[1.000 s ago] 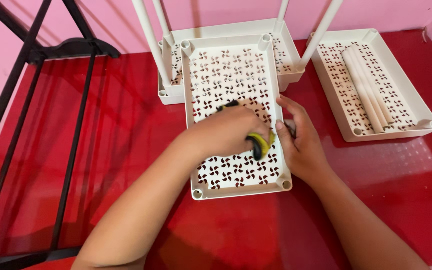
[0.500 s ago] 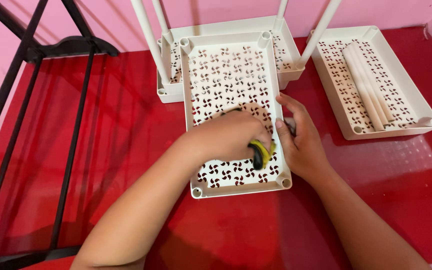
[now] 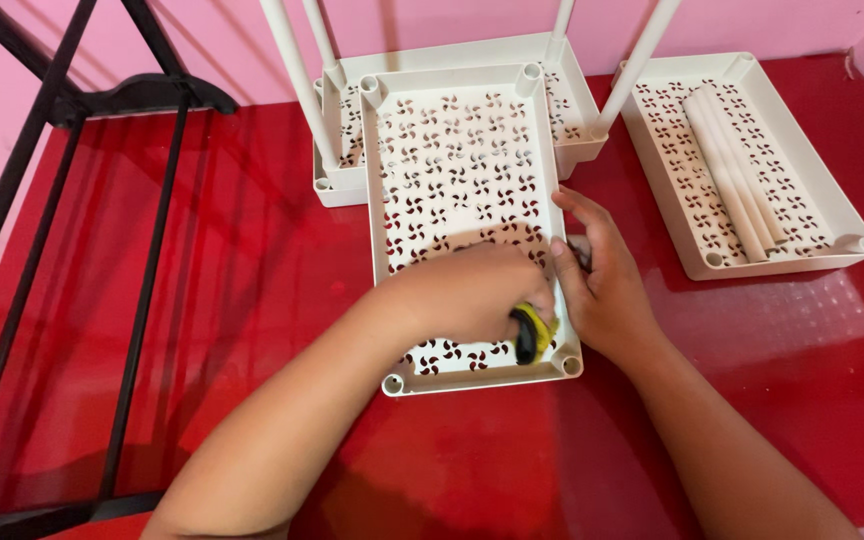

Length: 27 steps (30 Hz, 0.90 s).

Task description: The person wipes the surface of white plastic trays with a yellow cloth, then stacks them together by inserting vertical support rods into the corner sockets. The person repeats the wiping and stacking process for additional trays.

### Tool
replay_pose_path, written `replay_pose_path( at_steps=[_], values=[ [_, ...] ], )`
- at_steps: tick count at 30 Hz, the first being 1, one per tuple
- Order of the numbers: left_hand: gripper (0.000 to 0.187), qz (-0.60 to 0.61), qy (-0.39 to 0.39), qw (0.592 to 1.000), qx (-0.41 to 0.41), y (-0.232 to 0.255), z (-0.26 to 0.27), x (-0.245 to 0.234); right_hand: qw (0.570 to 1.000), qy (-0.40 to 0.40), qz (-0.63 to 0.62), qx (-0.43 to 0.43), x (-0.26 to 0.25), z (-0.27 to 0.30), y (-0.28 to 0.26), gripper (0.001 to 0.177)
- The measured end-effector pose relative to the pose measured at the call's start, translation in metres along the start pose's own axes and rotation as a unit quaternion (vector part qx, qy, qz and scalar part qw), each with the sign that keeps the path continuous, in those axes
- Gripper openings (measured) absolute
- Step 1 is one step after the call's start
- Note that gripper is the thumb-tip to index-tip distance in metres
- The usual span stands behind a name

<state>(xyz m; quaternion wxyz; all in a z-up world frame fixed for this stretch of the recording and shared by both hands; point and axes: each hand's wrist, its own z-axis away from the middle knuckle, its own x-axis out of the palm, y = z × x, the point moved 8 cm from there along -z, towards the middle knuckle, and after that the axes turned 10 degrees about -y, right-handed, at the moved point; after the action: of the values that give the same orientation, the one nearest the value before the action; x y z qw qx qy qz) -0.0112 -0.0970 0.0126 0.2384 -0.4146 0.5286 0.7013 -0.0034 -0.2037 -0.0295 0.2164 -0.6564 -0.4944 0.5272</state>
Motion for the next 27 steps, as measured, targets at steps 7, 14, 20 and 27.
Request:
replay_pose_path(
  at_steps=[7, 14, 20, 27],
  values=[
    [0.025, 0.043, -0.094, 0.994, -0.038, -0.002, -0.003, 0.018, 1.000, 0.003, -0.023, 0.013, 0.001, -0.001, 0.003, 0.046],
    [0.031, 0.034, -0.145, 0.987, -0.065, -0.015, 0.005, 0.025, 1.000, -0.003, -0.029, 0.012, 0.001, 0.000, 0.002, 0.048],
    [0.031, 0.020, -0.128, 0.987, -0.096, -0.033, 0.013, 0.015, 0.999, 0.003, -0.032, 0.035, 0.000, 0.000, 0.004, 0.049],
    [0.034, -0.001, -0.013, 0.978, -0.207, -0.055, 0.026, -0.020, 0.995, 0.021, -0.024, 0.096, -0.003, 0.001, 0.013, 0.051]
  ],
)
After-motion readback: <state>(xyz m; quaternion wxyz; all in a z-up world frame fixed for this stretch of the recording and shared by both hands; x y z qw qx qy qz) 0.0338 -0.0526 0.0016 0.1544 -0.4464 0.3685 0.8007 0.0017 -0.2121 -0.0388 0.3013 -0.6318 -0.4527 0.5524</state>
